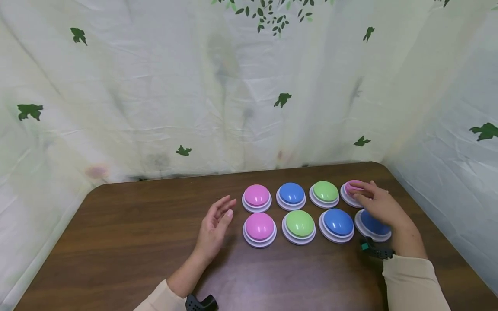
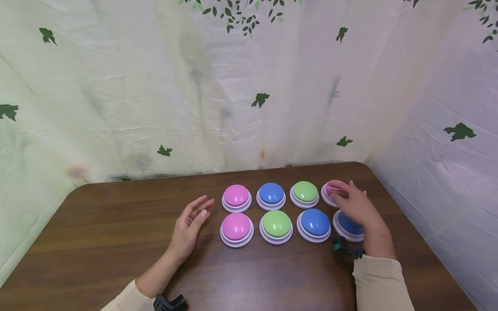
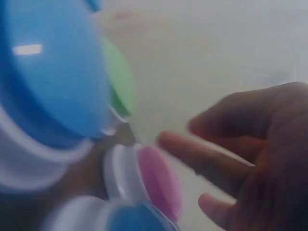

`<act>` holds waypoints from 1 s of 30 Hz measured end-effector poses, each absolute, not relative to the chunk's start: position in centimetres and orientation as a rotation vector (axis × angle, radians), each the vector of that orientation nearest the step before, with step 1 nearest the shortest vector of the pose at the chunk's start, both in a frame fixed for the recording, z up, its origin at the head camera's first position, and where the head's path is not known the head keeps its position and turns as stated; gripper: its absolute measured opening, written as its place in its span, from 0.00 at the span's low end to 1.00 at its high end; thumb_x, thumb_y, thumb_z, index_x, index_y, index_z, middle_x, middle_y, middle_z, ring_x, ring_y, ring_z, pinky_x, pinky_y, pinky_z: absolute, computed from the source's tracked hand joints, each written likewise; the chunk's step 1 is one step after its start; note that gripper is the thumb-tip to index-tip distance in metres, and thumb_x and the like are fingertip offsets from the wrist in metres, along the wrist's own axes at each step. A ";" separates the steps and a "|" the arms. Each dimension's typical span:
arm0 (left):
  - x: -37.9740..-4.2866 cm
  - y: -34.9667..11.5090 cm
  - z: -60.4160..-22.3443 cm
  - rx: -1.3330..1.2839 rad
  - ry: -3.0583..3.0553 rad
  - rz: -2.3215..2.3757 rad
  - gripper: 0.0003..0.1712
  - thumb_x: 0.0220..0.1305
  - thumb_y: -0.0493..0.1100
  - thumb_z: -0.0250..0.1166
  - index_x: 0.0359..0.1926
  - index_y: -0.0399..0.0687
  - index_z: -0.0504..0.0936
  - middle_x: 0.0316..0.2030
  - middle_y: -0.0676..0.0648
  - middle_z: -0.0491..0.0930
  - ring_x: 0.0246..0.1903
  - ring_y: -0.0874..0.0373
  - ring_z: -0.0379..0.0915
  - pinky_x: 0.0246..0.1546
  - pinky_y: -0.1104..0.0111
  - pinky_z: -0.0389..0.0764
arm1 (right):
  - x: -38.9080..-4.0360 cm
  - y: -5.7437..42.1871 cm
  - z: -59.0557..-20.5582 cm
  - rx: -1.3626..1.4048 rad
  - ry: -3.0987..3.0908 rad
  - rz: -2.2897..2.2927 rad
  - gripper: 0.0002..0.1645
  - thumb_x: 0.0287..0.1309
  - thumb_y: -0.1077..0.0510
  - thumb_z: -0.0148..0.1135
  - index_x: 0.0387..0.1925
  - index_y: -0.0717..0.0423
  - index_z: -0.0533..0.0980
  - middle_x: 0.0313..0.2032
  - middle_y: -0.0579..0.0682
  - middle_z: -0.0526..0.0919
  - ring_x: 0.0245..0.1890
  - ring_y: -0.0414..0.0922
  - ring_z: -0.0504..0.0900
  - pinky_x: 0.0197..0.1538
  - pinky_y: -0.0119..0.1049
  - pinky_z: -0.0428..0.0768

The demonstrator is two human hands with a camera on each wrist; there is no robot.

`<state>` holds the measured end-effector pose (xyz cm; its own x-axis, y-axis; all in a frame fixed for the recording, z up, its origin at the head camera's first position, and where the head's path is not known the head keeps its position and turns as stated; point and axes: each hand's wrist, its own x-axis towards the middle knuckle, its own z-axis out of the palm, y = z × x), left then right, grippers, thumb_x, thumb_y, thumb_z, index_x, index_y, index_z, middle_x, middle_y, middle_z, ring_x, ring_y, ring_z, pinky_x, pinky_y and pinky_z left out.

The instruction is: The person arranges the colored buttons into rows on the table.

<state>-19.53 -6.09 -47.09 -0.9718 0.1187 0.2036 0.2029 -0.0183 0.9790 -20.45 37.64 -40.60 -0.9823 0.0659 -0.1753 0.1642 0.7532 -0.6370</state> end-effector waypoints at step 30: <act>-19.2 -6.0 -47.5 -0.737 -2.475 -2.029 0.38 0.68 0.36 0.67 0.74 0.35 0.62 0.65 0.33 0.76 0.65 0.38 0.74 0.66 0.56 0.78 | -17.8 44.0 -40.6 0.325 2.499 -1.184 0.41 0.81 0.45 0.33 0.76 0.74 0.46 0.71 0.80 0.59 0.69 0.75 0.66 0.65 0.63 0.76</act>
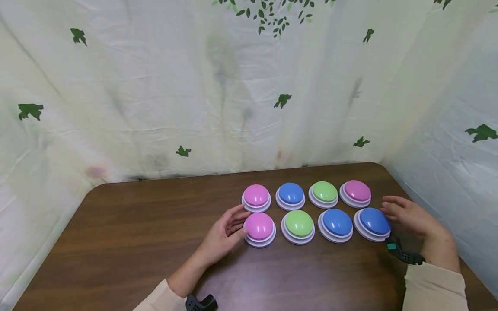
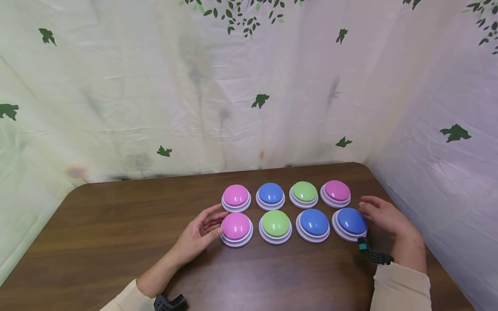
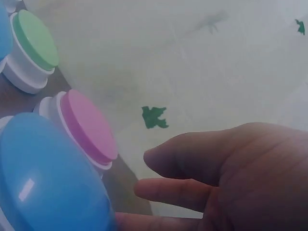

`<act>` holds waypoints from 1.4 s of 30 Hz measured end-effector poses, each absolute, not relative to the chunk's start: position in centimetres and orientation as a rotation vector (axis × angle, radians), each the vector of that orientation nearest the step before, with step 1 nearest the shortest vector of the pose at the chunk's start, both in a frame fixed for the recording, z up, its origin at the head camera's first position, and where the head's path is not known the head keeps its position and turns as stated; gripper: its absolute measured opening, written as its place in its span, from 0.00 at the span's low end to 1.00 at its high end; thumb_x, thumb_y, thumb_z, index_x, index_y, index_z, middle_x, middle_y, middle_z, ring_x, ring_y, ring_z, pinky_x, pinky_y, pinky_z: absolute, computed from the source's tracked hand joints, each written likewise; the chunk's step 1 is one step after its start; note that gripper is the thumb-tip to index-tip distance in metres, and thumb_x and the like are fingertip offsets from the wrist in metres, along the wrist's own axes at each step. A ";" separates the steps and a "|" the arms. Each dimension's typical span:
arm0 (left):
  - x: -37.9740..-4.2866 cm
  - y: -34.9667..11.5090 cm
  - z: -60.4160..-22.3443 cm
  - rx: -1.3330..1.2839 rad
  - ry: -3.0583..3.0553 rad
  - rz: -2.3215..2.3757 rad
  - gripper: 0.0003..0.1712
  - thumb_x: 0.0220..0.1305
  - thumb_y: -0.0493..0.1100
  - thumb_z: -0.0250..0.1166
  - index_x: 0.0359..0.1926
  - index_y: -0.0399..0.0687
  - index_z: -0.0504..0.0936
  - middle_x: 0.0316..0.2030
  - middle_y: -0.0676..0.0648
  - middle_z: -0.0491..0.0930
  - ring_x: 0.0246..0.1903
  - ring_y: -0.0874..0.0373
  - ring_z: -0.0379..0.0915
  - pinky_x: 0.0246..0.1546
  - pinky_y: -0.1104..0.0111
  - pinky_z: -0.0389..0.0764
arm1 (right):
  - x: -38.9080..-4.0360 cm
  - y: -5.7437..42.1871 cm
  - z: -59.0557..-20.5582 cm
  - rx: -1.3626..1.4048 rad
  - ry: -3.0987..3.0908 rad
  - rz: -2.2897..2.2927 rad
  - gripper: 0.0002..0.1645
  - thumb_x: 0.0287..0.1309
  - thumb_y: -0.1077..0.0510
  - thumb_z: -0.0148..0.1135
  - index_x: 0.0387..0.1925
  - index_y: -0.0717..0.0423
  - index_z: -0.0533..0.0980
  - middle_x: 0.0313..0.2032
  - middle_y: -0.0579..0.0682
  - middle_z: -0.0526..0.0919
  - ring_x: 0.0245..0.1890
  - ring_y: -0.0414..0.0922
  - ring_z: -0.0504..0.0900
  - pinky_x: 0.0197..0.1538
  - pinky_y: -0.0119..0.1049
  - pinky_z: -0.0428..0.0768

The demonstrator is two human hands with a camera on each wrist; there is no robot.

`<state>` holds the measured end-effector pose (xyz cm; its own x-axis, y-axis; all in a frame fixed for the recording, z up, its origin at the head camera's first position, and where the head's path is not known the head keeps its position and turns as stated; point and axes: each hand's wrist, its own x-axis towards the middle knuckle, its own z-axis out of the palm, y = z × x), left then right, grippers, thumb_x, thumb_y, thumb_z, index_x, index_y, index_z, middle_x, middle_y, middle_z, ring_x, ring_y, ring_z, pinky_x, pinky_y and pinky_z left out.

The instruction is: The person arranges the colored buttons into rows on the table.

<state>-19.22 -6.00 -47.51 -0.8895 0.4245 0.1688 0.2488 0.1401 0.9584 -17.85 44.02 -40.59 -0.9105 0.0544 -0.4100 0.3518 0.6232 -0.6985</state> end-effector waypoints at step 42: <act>-18.3 -3.7 -47.5 0.772 2.842 1.175 0.61 0.45 0.54 0.84 0.76 0.44 0.62 0.63 0.45 0.76 0.63 0.50 0.70 0.65 0.54 0.75 | -18.1 43.6 -39.6 0.445 2.678 -1.025 0.45 0.78 0.36 0.35 0.78 0.66 0.48 0.71 0.79 0.57 0.68 0.77 0.61 0.61 0.72 0.73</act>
